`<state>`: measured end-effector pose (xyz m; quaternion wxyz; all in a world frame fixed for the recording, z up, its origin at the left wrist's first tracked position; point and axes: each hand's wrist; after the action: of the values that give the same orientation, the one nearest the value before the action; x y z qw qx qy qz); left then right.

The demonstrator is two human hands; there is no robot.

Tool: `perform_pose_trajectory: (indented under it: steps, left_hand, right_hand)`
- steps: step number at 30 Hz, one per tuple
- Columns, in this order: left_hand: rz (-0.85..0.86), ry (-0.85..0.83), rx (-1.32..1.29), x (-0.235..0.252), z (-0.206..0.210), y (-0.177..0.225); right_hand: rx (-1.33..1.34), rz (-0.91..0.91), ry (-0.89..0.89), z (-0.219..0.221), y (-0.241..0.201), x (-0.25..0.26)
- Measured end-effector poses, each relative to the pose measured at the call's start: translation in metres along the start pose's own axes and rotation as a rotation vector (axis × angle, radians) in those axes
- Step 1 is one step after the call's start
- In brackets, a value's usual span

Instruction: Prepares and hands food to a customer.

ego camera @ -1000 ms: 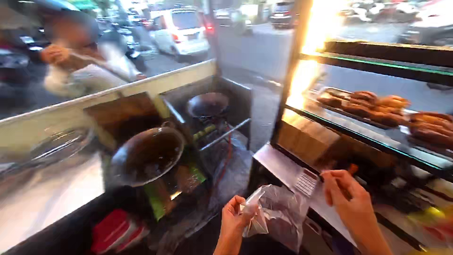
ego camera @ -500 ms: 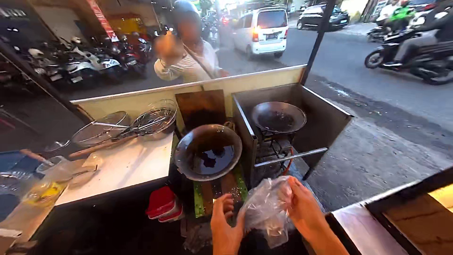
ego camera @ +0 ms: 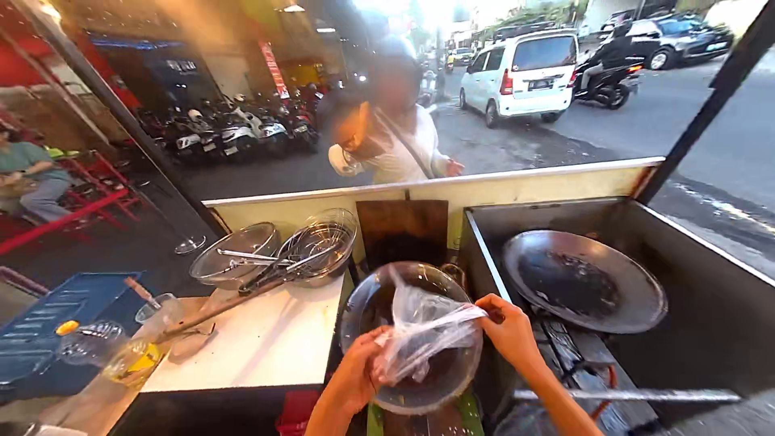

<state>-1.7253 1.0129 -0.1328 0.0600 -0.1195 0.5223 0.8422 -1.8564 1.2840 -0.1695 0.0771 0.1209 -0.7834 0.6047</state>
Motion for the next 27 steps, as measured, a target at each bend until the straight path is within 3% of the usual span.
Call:
perform_pose_trajectory:
  steps: [2, 3, 7, 8, 10, 12, 14, 19, 24, 27]
  left_hand:
    - [-0.067, -0.139, 0.057, 0.030, -0.026, 0.005]
    - [-0.084, -0.119, -0.007, 0.046, -0.037, 0.010]
    - [0.088, 0.072, -0.542, 0.137, -0.070, 0.058]
    - [0.103, 0.096, -0.627, 0.164, -0.074, 0.076]
    - [0.118, 0.154, -0.699, 0.214, -0.079, 0.108]
    - [0.132, 0.173, -0.710, 0.257, -0.085, 0.139]
    - [0.116, 0.109, -0.691, 0.294, -0.089, 0.164]
    - [0.090, -0.080, -0.698, 0.349, -0.095, 0.186]
    - [0.128, -0.200, -0.557, 0.349, -0.111, 0.194]
    - [0.120, -0.160, -0.315, 0.343, -0.115, 0.199]
  right_hand:
    - [0.481, 0.400, -0.282, 0.015, -0.012, 0.032]
    - [0.664, 0.510, -0.433, 0.023, -0.015, 0.043]
    - [0.910, 0.515, -0.764, 0.075, -0.014, 0.073]
    - [0.946, 0.542, -0.733, 0.092, -0.015, 0.084]
    - [1.098, 0.619, -0.448, 0.127, -0.021, 0.116]
    - [1.211, 0.586, -0.183, 0.153, -0.030, 0.169]
    - [1.221, 0.511, -0.082, 0.170, -0.040, 0.221]
    - [1.133, 0.464, -0.009, 0.195, -0.065, 0.285]
    - [0.846, 0.343, -0.045, 0.183, -0.080, 0.274]
    - [0.835, 0.313, -0.083, 0.175, -0.086, 0.261]
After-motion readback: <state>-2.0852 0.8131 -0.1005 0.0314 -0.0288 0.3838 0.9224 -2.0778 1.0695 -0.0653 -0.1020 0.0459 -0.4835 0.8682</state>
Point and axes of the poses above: each hand's wrist, its own x-axis towards the middle knuckle, its own z-axis out of the palm, y = z × x, and after that the axes turned 5 degrees about y, right-handed
